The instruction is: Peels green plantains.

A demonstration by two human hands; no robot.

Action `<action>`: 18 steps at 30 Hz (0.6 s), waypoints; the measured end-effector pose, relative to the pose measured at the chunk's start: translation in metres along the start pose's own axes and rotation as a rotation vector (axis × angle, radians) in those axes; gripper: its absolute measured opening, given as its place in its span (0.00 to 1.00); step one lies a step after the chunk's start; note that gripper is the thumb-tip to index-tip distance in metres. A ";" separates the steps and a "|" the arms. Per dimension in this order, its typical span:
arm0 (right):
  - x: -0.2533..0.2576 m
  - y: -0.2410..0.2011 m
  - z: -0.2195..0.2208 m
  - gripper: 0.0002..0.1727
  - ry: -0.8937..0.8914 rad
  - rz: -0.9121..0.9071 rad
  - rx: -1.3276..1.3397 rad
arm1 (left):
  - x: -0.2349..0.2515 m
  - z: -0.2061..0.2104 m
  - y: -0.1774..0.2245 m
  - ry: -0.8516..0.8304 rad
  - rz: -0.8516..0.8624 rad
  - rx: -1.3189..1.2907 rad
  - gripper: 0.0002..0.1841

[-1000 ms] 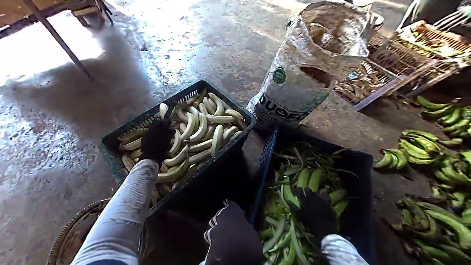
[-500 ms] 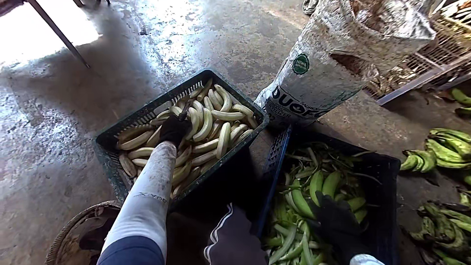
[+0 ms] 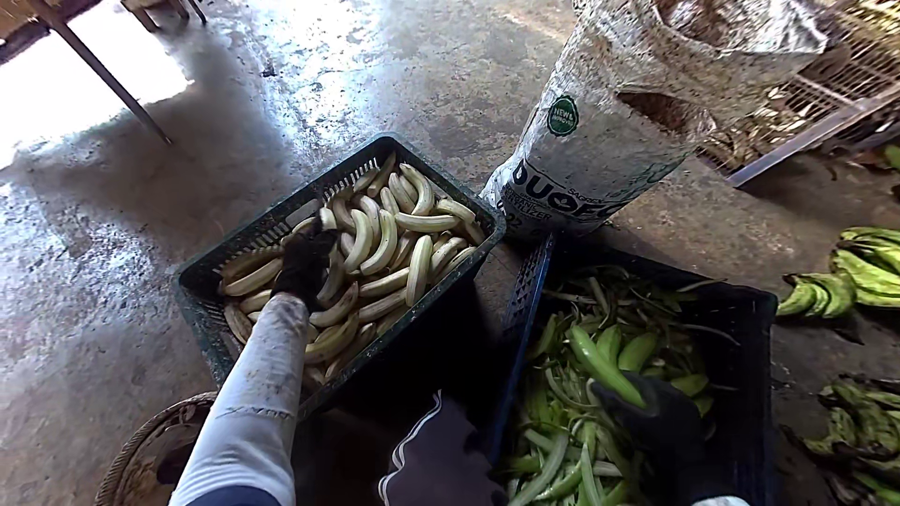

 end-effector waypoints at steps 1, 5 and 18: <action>-0.001 0.007 -0.009 0.35 0.055 0.029 0.150 | -0.001 -0.007 -0.003 0.005 0.011 -0.124 0.25; 0.000 0.002 -0.024 0.20 0.250 -0.046 1.371 | -0.006 -0.036 -0.005 0.099 0.167 -0.004 0.21; -0.024 -0.009 -0.097 0.24 0.119 -0.632 1.403 | -0.009 -0.021 0.001 -0.101 0.049 0.895 0.19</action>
Point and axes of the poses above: each hand's wrist, its own x-axis towards the middle knuckle, its own z-axis out of the palm, y = z × x, the point moved 6 cm from there along x, towards the middle knuckle, and after that the axes turned 4 degrees about -z, right-handed, at the moved point
